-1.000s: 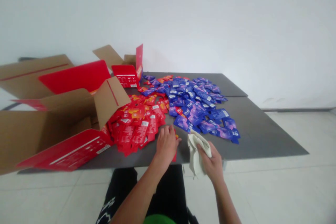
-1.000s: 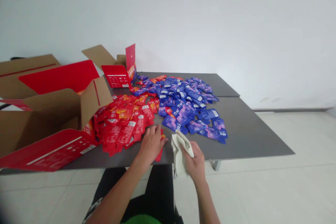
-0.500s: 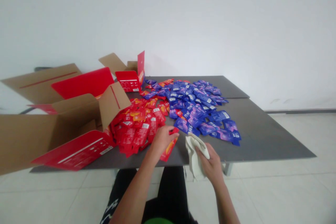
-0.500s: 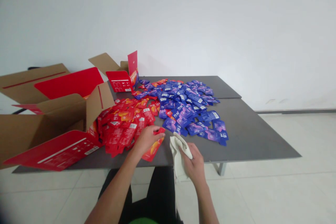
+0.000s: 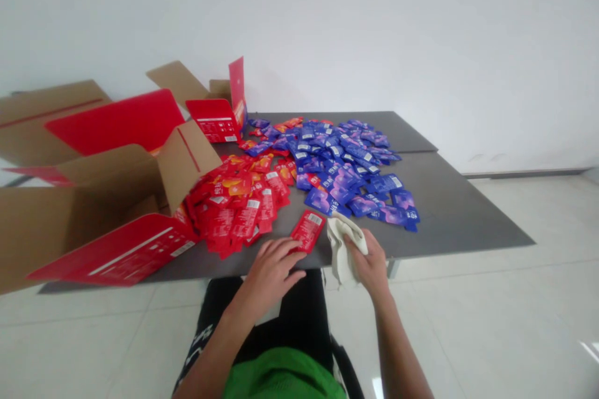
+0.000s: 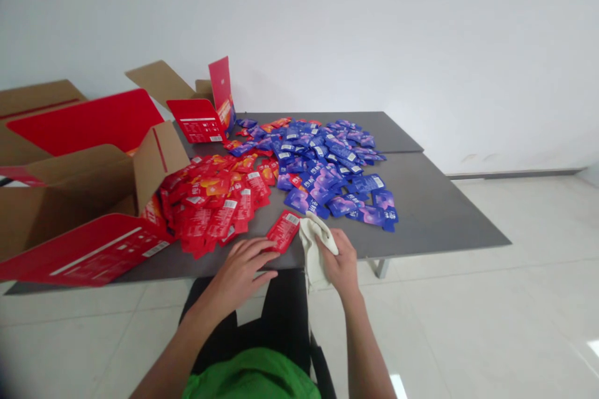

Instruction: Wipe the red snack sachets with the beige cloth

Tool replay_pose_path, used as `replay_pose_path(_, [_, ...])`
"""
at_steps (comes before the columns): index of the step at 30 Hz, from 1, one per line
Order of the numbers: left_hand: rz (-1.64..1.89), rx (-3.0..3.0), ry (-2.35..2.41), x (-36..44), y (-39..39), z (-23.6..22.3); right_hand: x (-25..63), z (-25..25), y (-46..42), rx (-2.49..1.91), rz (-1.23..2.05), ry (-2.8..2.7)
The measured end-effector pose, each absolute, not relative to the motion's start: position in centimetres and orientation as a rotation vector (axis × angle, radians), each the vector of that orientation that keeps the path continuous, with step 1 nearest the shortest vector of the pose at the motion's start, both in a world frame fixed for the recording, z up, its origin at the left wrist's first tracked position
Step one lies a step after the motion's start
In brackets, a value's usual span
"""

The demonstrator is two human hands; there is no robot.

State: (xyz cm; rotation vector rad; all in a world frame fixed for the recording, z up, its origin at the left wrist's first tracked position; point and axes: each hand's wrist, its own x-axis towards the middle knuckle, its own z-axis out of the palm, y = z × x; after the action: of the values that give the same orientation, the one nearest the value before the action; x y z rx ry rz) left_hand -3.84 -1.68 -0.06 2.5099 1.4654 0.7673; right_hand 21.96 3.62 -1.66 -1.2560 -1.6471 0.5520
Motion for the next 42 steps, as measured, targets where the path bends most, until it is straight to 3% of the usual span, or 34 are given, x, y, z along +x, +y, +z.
replay_pose_path(9, [0.969, 2.585, 1.539, -2.2, -4.6, -3.1, 19.4, 2.7, 6.0, -1.015, 0.445, -1.953])
replay_pose_path(16, [1.115, 2.517, 1.594, -2.1, -4.6, -5.1, 14.6, 0.9, 7.4, -1.010, 0.400, -2.603])
replay_pose_path(23, [1.121, 2.461, 1.599, -2.0, -4.5, -5.3, 16.4, 2.4, 11.6, -1.253, 0.160, -2.485])
replay_pose_path(29, [1.142, 2.443, 1.629, -1.9, -4.6, -5.8, 15.1, 1.4, 6.9, -0.909, 0.364, -2.660])
replay_pose_path(36, [1.149, 2.403, 1.574, -2.0, -4.5, -5.8, 16.2, 1.9, 10.8, -1.246, 0.201, -2.470])
replay_pose_path(42, [1.159, 2.360, 1.590, -2.0, -4.5, -5.8, 15.2, 1.1, 7.5, -0.967, 0.380, -2.633])
